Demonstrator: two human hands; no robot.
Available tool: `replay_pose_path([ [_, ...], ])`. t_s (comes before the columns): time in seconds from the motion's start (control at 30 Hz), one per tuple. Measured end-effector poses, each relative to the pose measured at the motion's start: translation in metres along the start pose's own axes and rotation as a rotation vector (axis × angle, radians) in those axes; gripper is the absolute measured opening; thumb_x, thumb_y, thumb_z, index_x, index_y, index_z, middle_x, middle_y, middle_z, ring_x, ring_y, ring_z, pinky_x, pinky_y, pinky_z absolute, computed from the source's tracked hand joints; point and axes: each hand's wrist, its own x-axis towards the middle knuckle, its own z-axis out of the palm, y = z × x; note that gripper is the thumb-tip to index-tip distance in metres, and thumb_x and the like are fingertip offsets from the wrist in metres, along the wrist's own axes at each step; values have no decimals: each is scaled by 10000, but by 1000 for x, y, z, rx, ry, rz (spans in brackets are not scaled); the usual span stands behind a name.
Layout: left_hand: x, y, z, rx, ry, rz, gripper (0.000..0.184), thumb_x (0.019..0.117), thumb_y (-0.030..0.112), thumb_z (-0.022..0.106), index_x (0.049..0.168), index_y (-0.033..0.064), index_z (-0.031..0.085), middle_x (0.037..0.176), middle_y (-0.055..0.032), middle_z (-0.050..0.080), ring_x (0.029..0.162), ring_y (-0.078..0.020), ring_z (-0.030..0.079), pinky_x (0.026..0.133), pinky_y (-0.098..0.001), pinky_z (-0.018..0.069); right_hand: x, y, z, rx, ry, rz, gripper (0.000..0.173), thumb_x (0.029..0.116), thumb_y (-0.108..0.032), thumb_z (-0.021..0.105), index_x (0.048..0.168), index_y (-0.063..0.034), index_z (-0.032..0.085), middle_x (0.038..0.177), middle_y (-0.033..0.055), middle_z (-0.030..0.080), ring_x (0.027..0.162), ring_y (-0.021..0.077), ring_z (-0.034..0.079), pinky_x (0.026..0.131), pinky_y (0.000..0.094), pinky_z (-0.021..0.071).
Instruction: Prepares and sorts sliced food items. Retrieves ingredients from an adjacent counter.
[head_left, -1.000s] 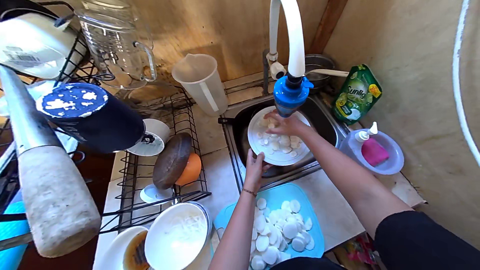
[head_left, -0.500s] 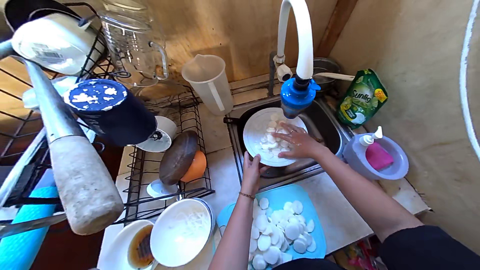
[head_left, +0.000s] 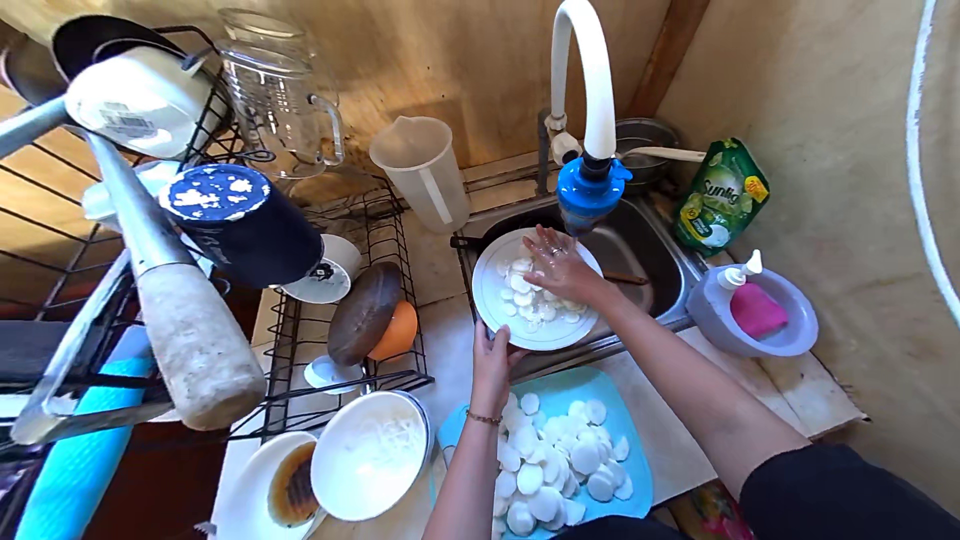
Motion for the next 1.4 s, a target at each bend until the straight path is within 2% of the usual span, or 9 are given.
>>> replay_pose_path([
  [0.07,-7,4,-5,16,9,11,515,1080,57,426,1553,37,223,1209,-215,614,847,-223,732,695,-337,634,2,-10,7,-36,-60,-28,834,996,-691,438,1643,-186,288,1727,161,107,1602,347,35,1277,572,-17],
  [0.13,-14,9,-10,36,30,14,498,1081,62,427,1544,36,247,1200,-209,621,842,-219,732,699,-332,633,2,-21,6,-27,-137,-36,819,998,-695,434,1630,-185,326,1728,136,130,1606,318,40,1275,570,-44],
  [0.3,-25,14,-26,31,101,16,515,1078,58,435,1554,42,239,1205,-209,615,831,-213,729,693,-324,628,-7,-37,3,17,-227,-97,774,1007,-665,460,1579,-145,428,1686,142,279,1584,294,194,1291,540,49],
  [0.4,-31,16,-31,31,114,29,504,1079,56,428,1548,39,243,1203,-197,617,835,-202,727,697,-320,627,-12,-44,7,-1,-236,-114,817,973,-709,476,1606,-200,385,1692,162,254,1589,309,169,1289,542,30],
  [0.5,-38,20,-31,34,121,52,500,1077,59,425,1543,34,243,1172,-194,626,822,-203,729,695,-322,629,-13,-51,14,-22,-232,-94,868,944,-759,466,1634,-256,313,1716,139,186,1602,299,101,1287,545,11],
  [0.67,-46,31,-29,68,150,76,510,1073,50,427,1547,34,238,1202,-205,605,818,-202,729,686,-318,629,-10,-60,23,25,-201,-103,843,955,-748,456,1642,-289,287,1724,139,150,1606,284,72,1283,546,-16],
  [0.87,-48,42,-28,132,193,73,501,1074,53,439,1543,34,264,1277,-233,561,844,-221,718,678,-328,620,-6,-67,30,94,-200,-104,811,980,-714,450,1646,-286,273,1726,131,147,1605,291,79,1282,554,-19],
  [1.27,-53,56,-27,255,190,117,422,1065,39,444,1474,6,347,1217,-215,582,811,-204,718,640,-315,617,-10,-68,42,222,-137,-102,759,990,-689,456,1627,-297,330,1723,117,168,1604,280,90,1286,548,-8],
  [1.4,-54,65,-25,299,177,104,415,1069,47,446,1473,10,361,1263,-227,565,848,-219,715,663,-326,616,-12,-69,48,265,-100,-87,760,994,-678,456,1626,-273,336,1715,129,195,1601,289,112,1288,550,8],
])
